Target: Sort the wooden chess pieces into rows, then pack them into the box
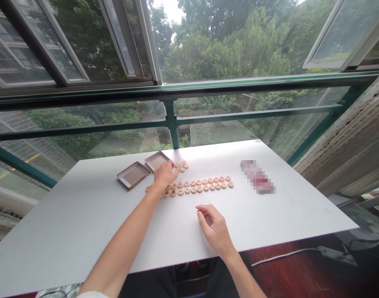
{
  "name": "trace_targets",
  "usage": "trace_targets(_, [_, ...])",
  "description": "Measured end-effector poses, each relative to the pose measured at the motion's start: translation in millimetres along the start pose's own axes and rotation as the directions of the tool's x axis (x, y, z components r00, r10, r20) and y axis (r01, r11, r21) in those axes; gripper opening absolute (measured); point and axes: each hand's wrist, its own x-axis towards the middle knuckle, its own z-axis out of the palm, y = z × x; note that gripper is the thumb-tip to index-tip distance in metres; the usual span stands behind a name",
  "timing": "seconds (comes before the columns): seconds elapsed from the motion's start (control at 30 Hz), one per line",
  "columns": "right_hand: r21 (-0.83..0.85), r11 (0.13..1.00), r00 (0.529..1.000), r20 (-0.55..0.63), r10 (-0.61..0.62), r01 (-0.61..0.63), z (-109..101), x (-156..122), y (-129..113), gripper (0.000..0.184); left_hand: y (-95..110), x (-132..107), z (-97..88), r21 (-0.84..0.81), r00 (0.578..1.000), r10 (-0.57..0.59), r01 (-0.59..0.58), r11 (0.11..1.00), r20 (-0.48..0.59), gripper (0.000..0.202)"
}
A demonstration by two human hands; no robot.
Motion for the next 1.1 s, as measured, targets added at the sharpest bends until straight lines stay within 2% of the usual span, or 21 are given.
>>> trace_targets(0.17, [0.002, 1.0, 1.0, 0.016, 0.005, -0.005, -0.7, 0.1, -1.3, 0.018, 28.1, 20.6, 24.5, 0.014, 0.999, -0.038, 0.037, 0.999, 0.03, 0.046])
trace_targets(0.33, [0.007, 1.0, 0.999, 0.041, -0.001, 0.0, -1.4, 0.1, -1.8, 0.018, 34.7, 21.4, 34.3, 0.019, 0.999, -0.035, 0.034, 0.999, 0.034, 0.03])
trace_targets(0.4, [0.001, 1.0, 0.999, 0.044, -0.008, 0.008, -1.6, 0.0, -2.0, 0.019, 33.8, 18.4, 29.1, 0.001, 0.999, -0.023, 0.023, 1.0, 0.036, 0.027])
trace_targets(0.5, [-0.011, 1.0, 0.999, 0.037, -0.013, 0.013, -1.4, 0.0, -1.9, 0.019, 31.6, 8.5, 11.2, -0.049, 1.0, 0.012, -0.011, 0.999, 0.023, 0.03])
trace_targets(0.6, [-0.016, 1.0, 0.999, 0.036, -0.016, 0.017, -0.7, 0.0, -0.6, 0.021, 28.0, -14.7, -11.7, -0.153, 0.995, 0.103, -0.101, 0.983, 0.005, 0.031])
trace_targets(0.67, [-0.012, 1.0, 0.999, 0.038, -0.013, 0.013, -0.2, 0.0, 0.4, 0.023, 23.9, -40.0, -23.4, -0.395, 0.969, 0.247, -0.226, 0.89, 0.004, 0.028])
trace_targets(0.73, [-0.005, 1.0, 0.999, 0.041, -0.005, 0.005, 0.1, -0.2, 0.7, 0.025, 18.6, -71.5, -28.4, -0.534, 0.956, 0.291, -0.225, 0.815, 0.041, 0.025])
trace_targets(0.8, [0.006, 1.0, 0.999, 0.053, -0.001, 0.001, 0.5, -0.6, -0.1, 0.028, 12.8, -104.7, -25.6, -0.646, 0.945, 0.323, -0.221, 0.731, 0.041, 0.019])
trace_targets(0.93, [0.046, 0.999, 0.992, 0.126, -0.021, 0.015, 1.2, -1.5, -3.5, 0.029, 2.5, -154.5, -5.2, -0.843, 0.933, 0.34, -0.087, 0.53, 0.118, 0.017])
trace_targets(1.1, [0.053, 0.998, 0.983, 0.183, -0.029, 0.02, 1.7, -1.6, -5.6, 0.023, -7.0, -171.7, 18.7, -0.944, 0.935, 0.311, 0.066, 0.325, 0.172, 0.022])
